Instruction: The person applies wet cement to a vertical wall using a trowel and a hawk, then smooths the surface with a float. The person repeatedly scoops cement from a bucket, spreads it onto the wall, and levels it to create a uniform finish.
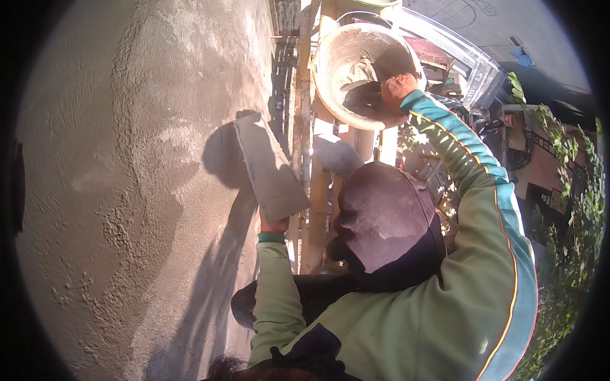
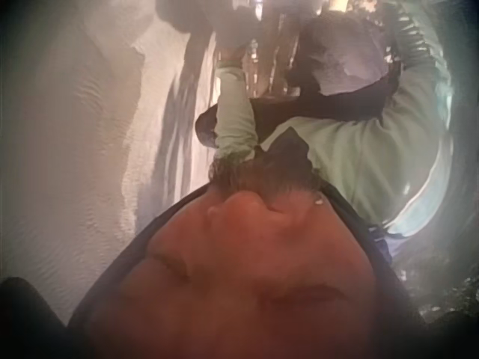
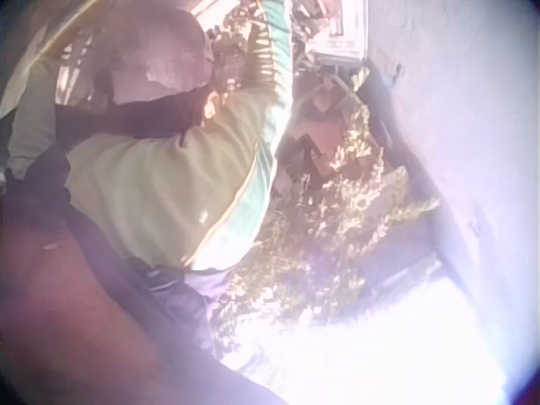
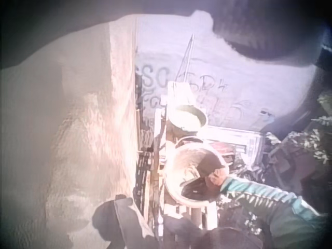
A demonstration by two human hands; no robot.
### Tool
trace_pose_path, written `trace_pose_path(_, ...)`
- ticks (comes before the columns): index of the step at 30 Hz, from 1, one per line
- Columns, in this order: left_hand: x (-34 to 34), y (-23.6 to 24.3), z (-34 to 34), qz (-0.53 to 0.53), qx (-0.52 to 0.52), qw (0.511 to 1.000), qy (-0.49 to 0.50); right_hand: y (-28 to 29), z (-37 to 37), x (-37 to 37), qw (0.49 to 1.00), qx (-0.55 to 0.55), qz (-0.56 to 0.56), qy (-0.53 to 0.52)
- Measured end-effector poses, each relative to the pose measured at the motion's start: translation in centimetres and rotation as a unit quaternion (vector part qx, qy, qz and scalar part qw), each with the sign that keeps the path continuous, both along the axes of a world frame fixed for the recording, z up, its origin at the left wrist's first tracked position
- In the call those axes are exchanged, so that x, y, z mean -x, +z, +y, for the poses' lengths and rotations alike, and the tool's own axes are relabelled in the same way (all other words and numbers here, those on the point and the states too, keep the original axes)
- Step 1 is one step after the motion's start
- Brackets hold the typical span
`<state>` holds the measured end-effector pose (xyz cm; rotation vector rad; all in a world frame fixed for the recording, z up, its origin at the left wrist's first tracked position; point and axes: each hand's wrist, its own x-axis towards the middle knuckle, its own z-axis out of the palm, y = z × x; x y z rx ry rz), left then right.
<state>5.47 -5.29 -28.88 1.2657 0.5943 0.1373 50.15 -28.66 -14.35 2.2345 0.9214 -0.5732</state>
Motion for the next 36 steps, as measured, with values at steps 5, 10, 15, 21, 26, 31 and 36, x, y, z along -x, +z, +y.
trace_pose_path(5, -10.0, 2.0, -0.1, -0.061, 0.084, 0.993, -0.047, 2.2, 1.1, -2.8, 0.983, -0.127, -0.128, 0.042)
trace_pose_path(10, -23.0, 8.8, 0.5, -0.052, 0.485, 0.865, 0.119, -2.2, 2.7, -3.3, 0.983, -0.121, -0.137, -0.012)
trace_pose_path(15, -31.0, 4.9, 3.7, -0.103, 0.451, 0.886, 0.035, -0.7, 3.4, 1.8, 0.994, -0.086, -0.072, 0.0)
trace_pose_path(21, -35.5, 4.5, 2.6, -0.024, -0.363, 0.915, -0.173, 2.1, 1.6, 4.6, 0.99, -0.068, -0.044, 0.116)
trace_pose_path(26, -34.1, 3.9, 0.3, 0.181, -0.743, 0.578, -0.286, 7.9, 1.5, 5.6, 0.984, -0.039, -0.101, 0.139)
trace_pose_path(31, -27.4, 5.2, -5.5, 0.083, -0.73, 0.552, -0.394, 5.9, -1.6, 2.7, 0.972, -0.112, -0.204, -0.011)
trace_pose_path(36, -21.3, 6.3, -6.8, 0.057, -0.739, 0.483, -0.466, 2.2, -5.3, 5.5, 0.978, -0.049, -0.202, -0.032)
